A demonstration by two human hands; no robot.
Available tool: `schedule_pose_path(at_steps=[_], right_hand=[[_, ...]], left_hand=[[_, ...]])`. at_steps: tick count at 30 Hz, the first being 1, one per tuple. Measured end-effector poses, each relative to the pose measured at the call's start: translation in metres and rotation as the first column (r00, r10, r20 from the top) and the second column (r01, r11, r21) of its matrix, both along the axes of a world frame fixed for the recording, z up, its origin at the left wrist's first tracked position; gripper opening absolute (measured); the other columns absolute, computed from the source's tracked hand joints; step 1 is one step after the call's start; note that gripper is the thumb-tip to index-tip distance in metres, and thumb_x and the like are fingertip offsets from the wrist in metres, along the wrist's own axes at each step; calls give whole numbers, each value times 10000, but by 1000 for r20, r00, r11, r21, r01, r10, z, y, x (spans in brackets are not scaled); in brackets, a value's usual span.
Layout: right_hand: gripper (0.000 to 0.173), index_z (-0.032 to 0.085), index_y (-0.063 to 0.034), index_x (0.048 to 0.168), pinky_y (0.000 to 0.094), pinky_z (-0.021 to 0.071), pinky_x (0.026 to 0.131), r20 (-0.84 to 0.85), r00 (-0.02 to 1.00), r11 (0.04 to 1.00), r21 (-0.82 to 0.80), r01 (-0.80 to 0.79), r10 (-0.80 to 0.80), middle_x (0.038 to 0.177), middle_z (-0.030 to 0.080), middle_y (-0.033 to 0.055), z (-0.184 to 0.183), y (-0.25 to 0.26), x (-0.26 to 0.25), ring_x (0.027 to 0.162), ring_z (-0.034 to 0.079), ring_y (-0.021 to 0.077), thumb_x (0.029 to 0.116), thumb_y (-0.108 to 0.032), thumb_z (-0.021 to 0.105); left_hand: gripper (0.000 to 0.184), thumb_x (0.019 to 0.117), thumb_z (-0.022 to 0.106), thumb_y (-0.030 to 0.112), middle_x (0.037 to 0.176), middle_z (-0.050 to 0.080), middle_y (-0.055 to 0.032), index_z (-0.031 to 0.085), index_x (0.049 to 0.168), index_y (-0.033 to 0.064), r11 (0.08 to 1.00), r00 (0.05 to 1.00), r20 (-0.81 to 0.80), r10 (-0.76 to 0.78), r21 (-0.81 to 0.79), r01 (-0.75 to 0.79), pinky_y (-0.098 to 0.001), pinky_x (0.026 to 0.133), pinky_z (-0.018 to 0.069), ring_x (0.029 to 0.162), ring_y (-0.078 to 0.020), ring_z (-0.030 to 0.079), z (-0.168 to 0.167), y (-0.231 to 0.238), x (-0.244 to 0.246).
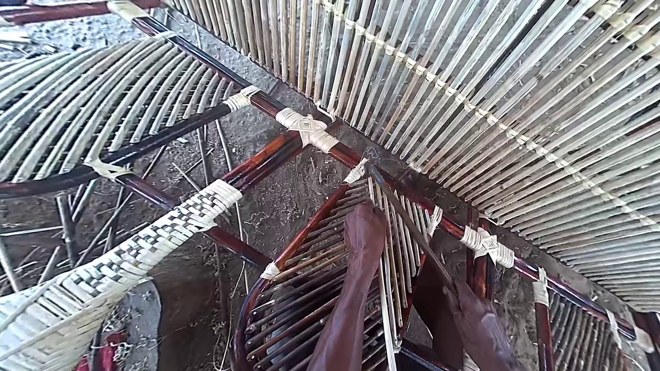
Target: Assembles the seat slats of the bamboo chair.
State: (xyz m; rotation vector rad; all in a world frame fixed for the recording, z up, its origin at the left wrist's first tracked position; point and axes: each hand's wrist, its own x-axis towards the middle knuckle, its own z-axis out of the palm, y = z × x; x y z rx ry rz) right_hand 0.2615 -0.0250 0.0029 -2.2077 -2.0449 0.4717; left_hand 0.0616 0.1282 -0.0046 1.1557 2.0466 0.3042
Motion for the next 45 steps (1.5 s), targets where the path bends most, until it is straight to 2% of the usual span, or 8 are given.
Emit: schedule_pose_path(at_steps=[7, 13, 19, 24, 30, 34, 40, 45], right_hand=[[507, 686, 5, 971, 304, 447, 396, -110, 993, 966, 260, -7, 37, 544, 547, 29, 7, -3, -2, 423, 527, 130, 1043, -429, 433], [411, 697, -26, 1075, 512, 539, 506, -9, 1000, 998, -58, 23, -23, 626, 631, 122, -1, 4, 2, 553, 663, 333, 1027, -376, 487], [466, 680, -6, 951, 322, 441, 391, -86, 995, 964, 266, -16, 40, 537, 535, 30, 5, -3, -4, 417, 525, 149, 1031, -398, 441], [386, 690, -1, 1168, 564, 563, 587, 12, 998, 990, -129, 55, -54, 706, 683, 174, -1, 5, 0, 644, 702, 394, 1042, -315, 505], [466, 703, 31, 1020, 352, 461, 394, -63, 998, 971, 241, -7, 23, 528, 555, 45, 7, -3, -7, 414, 550, 178, 1007, -368, 462], [403, 669, -6, 1229, 584, 568, 621, -3, 998, 983, -173, 64, -65, 734, 693, 194, 0, 3, -3, 677, 710, 414, 1057, -331, 505], [458, 703, 46, 1096, 377, 503, 417, -75, 997, 980, 199, -9, 24, 564, 603, 58, -1, -4, -3, 437, 591, 202, 1005, -341, 476], [420, 629, -44, 1319, 592, 567, 761, -7, 989, 928, -348, 134, -145, 886, 722, 219, 6, 16, -3, 843, 722, 427, 1077, -351, 477]], left_hand=[[249, 1048, 554, 205, 840, 699, -207, 717, 955, 42, 997, 999, 23, 28, 65, -29, -585, 656, 540, 823, -406, 700, 4, -10, 4], [251, 1049, 555, 211, 829, 697, -203, 714, 940, 49, 996, 999, 19, 28, 87, -29, -577, 644, 538, 807, -400, 700, 5, -11, 4], [249, 1039, 560, 215, 885, 727, -175, 750, 976, 66, 1000, 1000, -11, 12, 3, -12, -578, 747, 551, 877, -376, 713, 2, -2, 3], [254, 1050, 539, 207, 842, 705, -205, 719, 959, 53, 996, 1000, 7, 22, 85, -22, -584, 651, 541, 821, -406, 705, 4, -13, 5], [262, 1046, 550, 208, 803, 693, -200, 706, 905, 52, 996, 1000, -3, 29, 88, -29, -579, 636, 535, 792, -399, 701, 1, -13, 6], [253, 1053, 542, 229, 820, 698, -202, 717, 968, 66, 996, 1000, -5, 9, 93, -8, -578, 625, 539, 784, -401, 702, 2, -17, 4], [250, 1048, 543, 209, 830, 703, -203, 722, 970, 52, 995, 1000, -5, 19, 94, -19, -596, 648, 540, 809, -410, 703, 1, -13, 6], [267, 1055, 534, 245, 801, 679, -210, 690, 953, 53, 991, 1000, 3, -16, 136, 16, -576, 601, 539, 740, -405, 683, 0, -20, 5]])
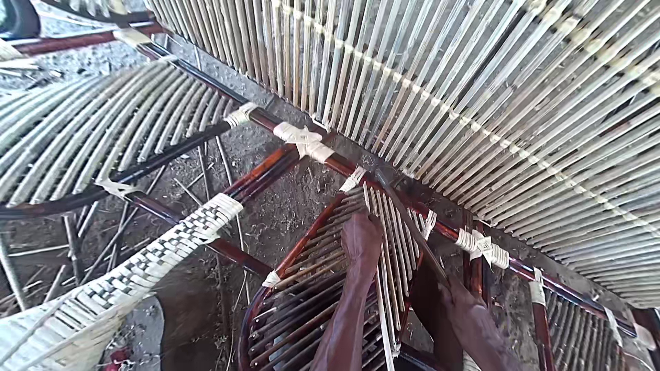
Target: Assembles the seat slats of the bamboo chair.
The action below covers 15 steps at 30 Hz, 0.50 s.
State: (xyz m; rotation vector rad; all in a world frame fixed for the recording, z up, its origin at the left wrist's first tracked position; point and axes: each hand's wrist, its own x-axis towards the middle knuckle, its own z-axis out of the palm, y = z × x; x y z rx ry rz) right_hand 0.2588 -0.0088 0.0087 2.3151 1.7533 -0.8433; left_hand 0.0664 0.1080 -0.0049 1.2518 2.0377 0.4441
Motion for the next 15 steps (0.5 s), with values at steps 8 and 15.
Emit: schedule_pose_path(at_steps=[8, 15], right_hand=[[461, 595, -9, 1355, 413, 547, 543, -470, 817, 869, 182, 459, -333, 779, 655, 62, 52, -135, 33, 581, 607, 182, 940, -208, 620], [509, 533, -93, 1492, 557, 564, 821, -259, 819, 828, 106, 551, -512, 1016, 718, 182, 65, -169, 33, 860, 702, 342, 987, -138, 573]], left_hand=[[301, 1062, 534, 238, 1013, 716, -276, 728, 1102, 12, 986, 979, -117, -168, -16, 167, -691, 833, 522, 981, -491, 689, 11, -8, -2], [300, 1041, 608, 206, 1100, 721, -238, 721, 1227, 0, 961, 959, -96, -265, 59, 272, -612, 945, 513, 1038, -404, 689, 69, -146, -9]])
